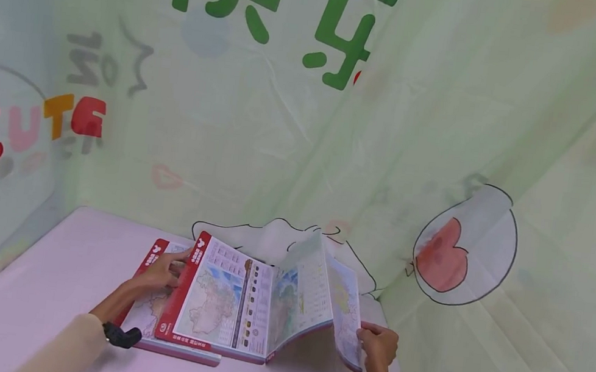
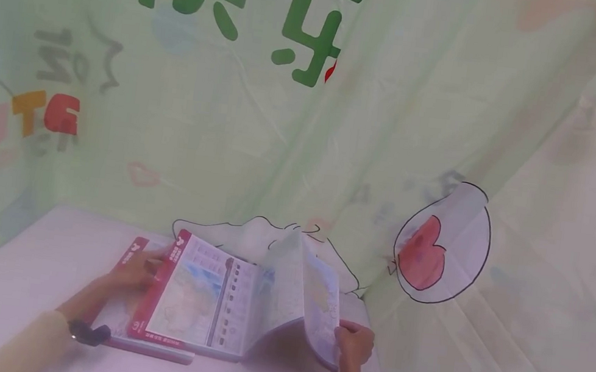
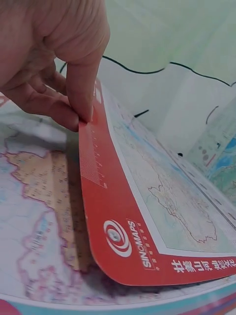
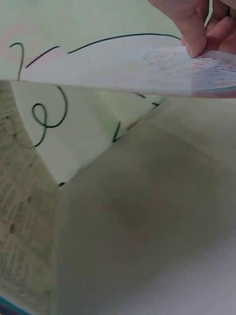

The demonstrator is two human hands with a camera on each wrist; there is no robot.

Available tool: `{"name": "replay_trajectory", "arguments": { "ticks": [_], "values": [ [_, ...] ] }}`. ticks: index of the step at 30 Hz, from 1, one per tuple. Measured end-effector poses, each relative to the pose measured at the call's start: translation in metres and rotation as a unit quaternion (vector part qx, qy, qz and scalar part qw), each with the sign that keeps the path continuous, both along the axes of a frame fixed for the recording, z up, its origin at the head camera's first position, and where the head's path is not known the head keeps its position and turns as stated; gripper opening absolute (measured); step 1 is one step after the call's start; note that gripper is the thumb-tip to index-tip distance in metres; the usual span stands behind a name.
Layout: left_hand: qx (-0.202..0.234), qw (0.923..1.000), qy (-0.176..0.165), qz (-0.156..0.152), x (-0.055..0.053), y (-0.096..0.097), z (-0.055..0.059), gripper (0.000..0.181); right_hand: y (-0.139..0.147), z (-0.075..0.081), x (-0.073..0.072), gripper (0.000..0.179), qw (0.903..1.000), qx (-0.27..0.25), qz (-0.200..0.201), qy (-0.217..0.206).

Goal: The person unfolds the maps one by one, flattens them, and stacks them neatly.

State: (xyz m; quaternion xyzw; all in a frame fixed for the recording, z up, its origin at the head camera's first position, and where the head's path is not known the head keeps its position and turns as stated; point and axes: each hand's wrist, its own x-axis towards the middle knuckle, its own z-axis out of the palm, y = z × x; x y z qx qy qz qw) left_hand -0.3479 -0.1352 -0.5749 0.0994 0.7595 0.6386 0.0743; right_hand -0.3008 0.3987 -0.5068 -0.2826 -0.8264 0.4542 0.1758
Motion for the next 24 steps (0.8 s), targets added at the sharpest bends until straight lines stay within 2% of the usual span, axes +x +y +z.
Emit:
{"name": "replay_trajectory", "arguments": {
  "ticks": [4, 8, 19, 24],
  "values": [
    [-0.040, 0.9985, 0.007, 0.038, 0.004, -0.007, 0.004, 0.099, 0.017, -0.002, -0.004, 0.024, 0.9979, 0.053, -0.031, -0.019],
    [-0.080, 0.9947, 0.013, 0.063, 0.004, -0.011, 0.004, 0.097, 0.032, -0.007, -0.008, 0.026, 0.9925, 0.106, -0.056, -0.022],
    [-0.141, 0.9857, 0.014, 0.090, 0.002, -0.025, 0.004, 0.091, 0.054, -0.016, -0.011, 0.027, 0.9801, 0.179, -0.084, -0.011],
    [-0.141, 0.9833, 0.016, 0.114, 0.002, -0.032, 0.001, 0.081, 0.064, -0.023, -0.016, 0.027, 0.9742, 0.202, -0.099, -0.018]
  ]
}}
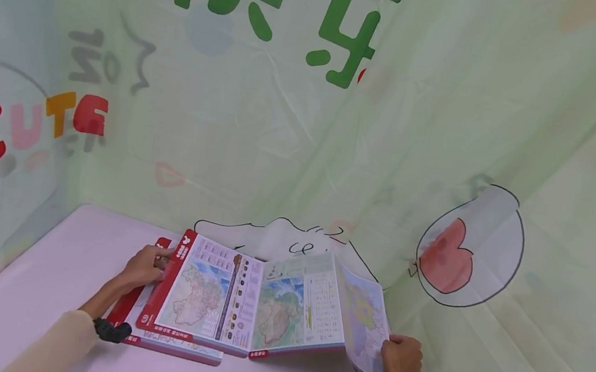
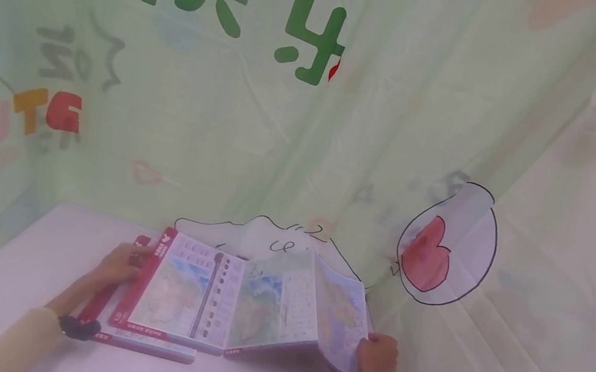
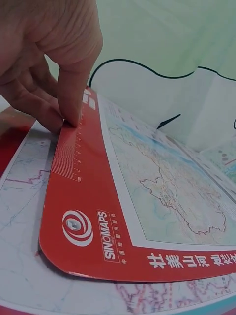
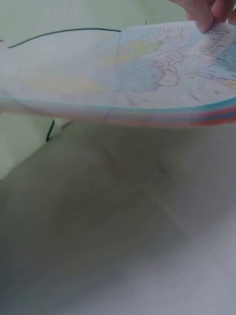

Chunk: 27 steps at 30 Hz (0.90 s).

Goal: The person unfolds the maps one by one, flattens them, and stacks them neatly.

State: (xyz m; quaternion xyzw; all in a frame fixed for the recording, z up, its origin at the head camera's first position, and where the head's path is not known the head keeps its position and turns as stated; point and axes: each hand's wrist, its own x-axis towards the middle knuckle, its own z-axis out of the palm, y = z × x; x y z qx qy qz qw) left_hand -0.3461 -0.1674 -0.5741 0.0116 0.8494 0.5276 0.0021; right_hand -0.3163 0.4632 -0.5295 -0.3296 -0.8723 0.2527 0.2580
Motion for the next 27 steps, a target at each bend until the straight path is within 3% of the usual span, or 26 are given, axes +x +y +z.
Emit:
{"name": "replay_trajectory", "arguments": {
  "ticks": [6, 17, 27],
  "values": [
    [0.002, 0.9994, 0.007, 0.034, 0.005, -0.008, 0.000, 0.071, 0.005, -0.008, -0.002, 0.028, 0.9996, 0.017, 0.000, -0.020],
    [-0.013, 0.9987, 0.014, 0.048, 0.008, -0.009, 0.007, 0.063, 0.027, -0.026, 0.000, 0.021, 0.9972, 0.071, 0.013, -0.019],
    [-0.040, 0.9958, 0.016, 0.081, 0.010, -0.003, 0.006, 0.064, 0.044, -0.044, -0.008, 0.018, 0.9960, 0.082, 0.014, -0.030]
  ]
}}
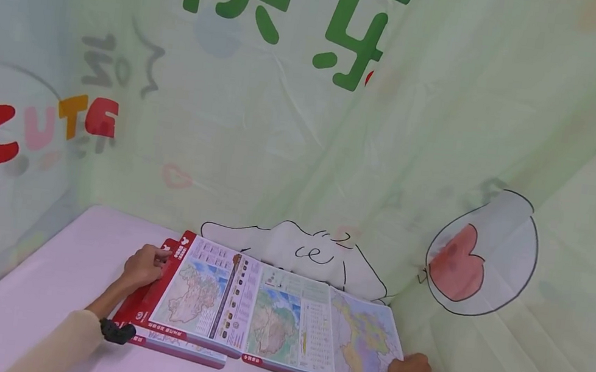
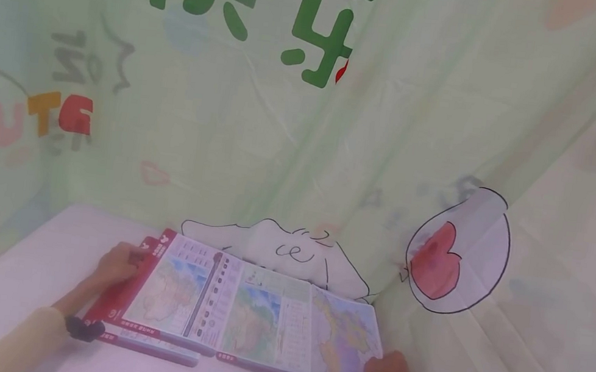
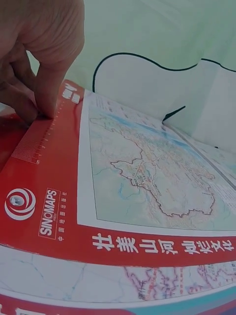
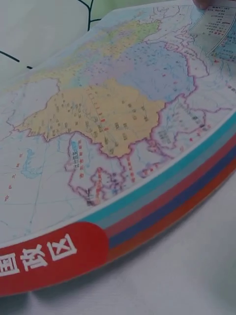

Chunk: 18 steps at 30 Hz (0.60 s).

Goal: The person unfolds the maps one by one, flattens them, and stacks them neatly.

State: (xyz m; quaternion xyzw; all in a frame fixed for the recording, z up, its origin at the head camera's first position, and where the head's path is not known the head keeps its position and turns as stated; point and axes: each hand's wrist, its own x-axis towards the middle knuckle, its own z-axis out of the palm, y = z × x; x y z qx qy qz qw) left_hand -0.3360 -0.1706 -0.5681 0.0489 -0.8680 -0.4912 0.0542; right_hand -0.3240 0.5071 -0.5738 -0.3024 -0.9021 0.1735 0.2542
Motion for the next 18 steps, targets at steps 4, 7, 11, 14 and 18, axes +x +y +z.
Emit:
{"name": "replay_trajectory", "arguments": {
  "ticks": [4, 7, 11, 14, 18],
  "values": [
    [-0.006, 1.0000, 0.001, 0.004, 0.003, 0.002, 0.001, 0.068, 0.006, -0.009, -0.007, 0.020, 0.9999, -0.007, -0.006, -0.012],
    [-0.011, 0.9999, 0.000, 0.007, 0.005, 0.004, 0.000, 0.070, 0.009, -0.015, -0.010, 0.022, 0.9991, -0.012, -0.013, -0.038],
    [-0.027, 0.9995, 0.006, 0.015, 0.004, 0.005, -0.001, 0.068, 0.007, -0.019, -0.010, 0.025, 0.9971, -0.018, -0.027, -0.069],
    [-0.038, 0.9990, 0.010, 0.019, 0.004, 0.005, 0.001, 0.067, 0.003, -0.021, -0.009, 0.026, 0.9969, -0.026, -0.040, -0.063],
    [-0.053, 0.9982, 0.015, 0.025, 0.004, 0.007, 0.002, 0.066, 0.002, -0.025, -0.010, 0.025, 0.9977, -0.043, -0.045, -0.026]
  ]
}}
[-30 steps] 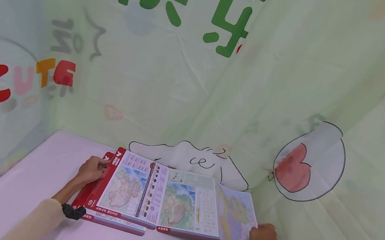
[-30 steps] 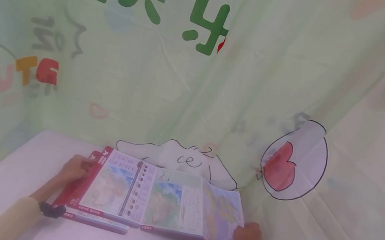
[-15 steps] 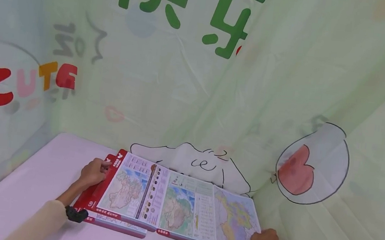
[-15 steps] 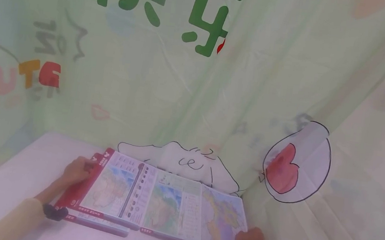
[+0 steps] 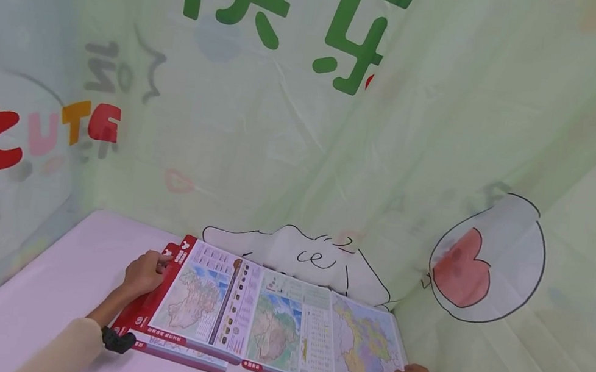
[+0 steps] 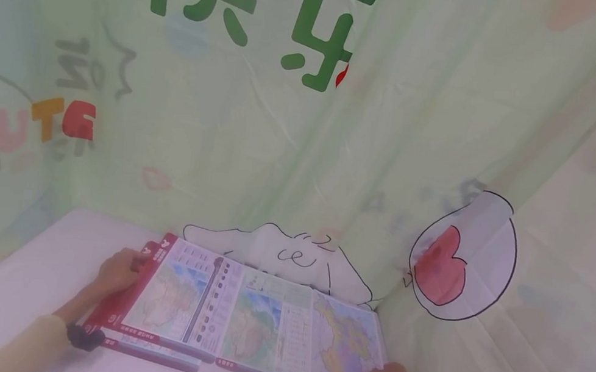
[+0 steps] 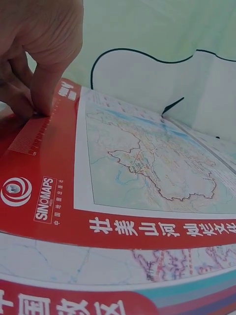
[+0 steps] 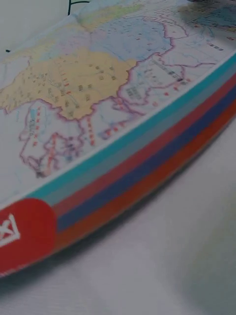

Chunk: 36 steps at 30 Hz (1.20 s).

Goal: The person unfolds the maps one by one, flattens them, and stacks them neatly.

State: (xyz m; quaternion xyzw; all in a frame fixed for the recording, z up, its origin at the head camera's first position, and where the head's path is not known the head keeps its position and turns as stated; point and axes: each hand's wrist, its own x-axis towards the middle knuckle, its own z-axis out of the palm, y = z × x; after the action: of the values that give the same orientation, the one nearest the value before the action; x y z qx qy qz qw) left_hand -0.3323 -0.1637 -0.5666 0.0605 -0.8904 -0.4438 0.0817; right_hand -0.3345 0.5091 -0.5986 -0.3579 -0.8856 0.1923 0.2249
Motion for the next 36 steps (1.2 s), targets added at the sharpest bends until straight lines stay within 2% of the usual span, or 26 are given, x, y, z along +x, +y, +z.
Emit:
{"name": "replay_trajectory", "arguments": {
  "ticks": [7, 11, 14, 17, 21, 23, 24, 26, 29, 31, 33, 36],
  "values": [
    [-0.031, 0.9989, 0.030, 0.018, 0.003, 0.003, -0.004, 0.064, 0.008, -0.004, 0.004, 0.029, 0.9993, -0.020, 0.020, 0.026],
    [-0.050, 0.9974, 0.042, 0.030, 0.008, 0.003, -0.005, 0.063, 0.010, -0.012, 0.005, 0.030, 0.9981, -0.028, 0.018, 0.052],
    [-0.064, 0.9963, 0.048, 0.033, 0.010, 0.003, -0.006, 0.064, 0.010, -0.020, 0.003, 0.030, 0.9969, -0.032, 0.001, 0.071],
    [-0.068, 0.9959, 0.053, 0.029, 0.007, 0.002, -0.011, 0.066, 0.006, -0.024, 0.000, 0.029, 0.9971, -0.021, -0.032, 0.066],
    [-0.061, 0.9955, 0.071, 0.015, -0.004, -0.005, -0.028, 0.066, -0.010, -0.015, -0.003, 0.031, 0.9948, -0.032, -0.093, 0.027],
    [-0.064, 0.9944, 0.084, 0.013, -0.012, -0.011, -0.039, 0.064, -0.027, -0.006, -0.003, 0.034, 0.9933, -0.049, -0.101, 0.028],
    [-0.067, 0.9935, 0.091, 0.013, -0.016, -0.015, -0.044, 0.063, -0.037, 0.000, -0.002, 0.036, 0.9936, -0.057, -0.091, 0.037],
    [-0.075, 0.9917, 0.104, 0.011, -0.023, -0.021, -0.051, 0.061, -0.062, 0.010, 0.002, 0.039, 0.9947, -0.049, -0.045, 0.078],
    [-0.101, 0.9871, 0.124, -0.008, -0.030, -0.028, -0.055, 0.063, -0.108, 0.027, 0.019, 0.044, 0.9901, 0.000, 0.078, 0.117],
    [-0.123, 0.9830, 0.134, -0.026, -0.032, -0.031, -0.053, 0.067, -0.140, 0.035, 0.033, 0.047, 0.9783, 0.038, 0.162, 0.123],
    [-0.141, 0.9789, 0.141, -0.043, -0.033, -0.032, -0.050, 0.072, -0.169, 0.039, 0.047, 0.049, 0.9627, 0.072, 0.239, 0.106],
    [-0.163, 0.9736, 0.150, -0.056, -0.033, -0.031, -0.046, 0.076, -0.205, 0.037, 0.063, 0.052, 0.9408, 0.108, 0.317, 0.052]
  ]
}}
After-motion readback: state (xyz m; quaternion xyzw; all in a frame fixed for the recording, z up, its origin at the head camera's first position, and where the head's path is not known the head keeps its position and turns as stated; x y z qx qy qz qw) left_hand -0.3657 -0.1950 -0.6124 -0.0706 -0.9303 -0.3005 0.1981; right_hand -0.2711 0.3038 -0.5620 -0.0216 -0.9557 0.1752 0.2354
